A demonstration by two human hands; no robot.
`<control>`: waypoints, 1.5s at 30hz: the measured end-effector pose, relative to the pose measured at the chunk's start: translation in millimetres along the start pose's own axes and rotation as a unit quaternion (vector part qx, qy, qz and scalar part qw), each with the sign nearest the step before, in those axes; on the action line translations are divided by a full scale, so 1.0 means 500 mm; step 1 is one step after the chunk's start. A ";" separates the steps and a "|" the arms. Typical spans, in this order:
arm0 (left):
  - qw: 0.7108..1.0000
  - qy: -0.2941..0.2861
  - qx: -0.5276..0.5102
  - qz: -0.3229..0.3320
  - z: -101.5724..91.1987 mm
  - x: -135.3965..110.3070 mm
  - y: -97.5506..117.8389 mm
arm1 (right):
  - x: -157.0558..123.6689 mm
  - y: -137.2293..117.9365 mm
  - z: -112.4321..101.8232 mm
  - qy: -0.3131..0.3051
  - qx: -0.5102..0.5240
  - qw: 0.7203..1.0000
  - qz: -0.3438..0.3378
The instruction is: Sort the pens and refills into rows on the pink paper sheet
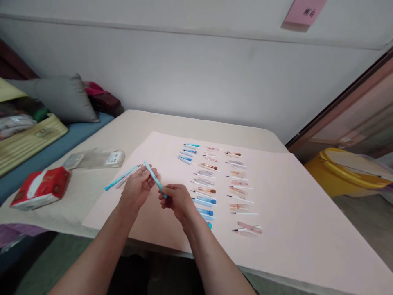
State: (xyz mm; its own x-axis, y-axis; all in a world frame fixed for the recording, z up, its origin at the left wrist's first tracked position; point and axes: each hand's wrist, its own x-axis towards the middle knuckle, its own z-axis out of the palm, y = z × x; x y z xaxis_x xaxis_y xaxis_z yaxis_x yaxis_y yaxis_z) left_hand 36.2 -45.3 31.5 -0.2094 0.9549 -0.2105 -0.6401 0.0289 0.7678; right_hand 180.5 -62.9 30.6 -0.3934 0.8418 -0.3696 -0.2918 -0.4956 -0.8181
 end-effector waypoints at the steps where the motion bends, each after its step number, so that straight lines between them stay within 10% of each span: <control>1: 1.000 0.002 -0.001 0.004 0.001 0.000 -0.001 | 0.000 0.000 0.000 0.004 -0.001 1.000 -0.003; 45: 0.996 0.062 0.050 0.041 -0.008 0.008 -0.002 | -0.001 0.009 0.025 0.049 -0.130 0.989 -0.039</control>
State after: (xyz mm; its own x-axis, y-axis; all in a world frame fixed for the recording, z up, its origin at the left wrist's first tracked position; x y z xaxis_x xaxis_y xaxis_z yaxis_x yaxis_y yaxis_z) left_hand 33.1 -42.6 27.6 -0.3520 0.9117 -0.2121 -0.5408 -0.0131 0.8411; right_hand 168.5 -68.2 32.6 -0.2881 0.8981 -0.3322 -0.0779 -0.3678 -0.9267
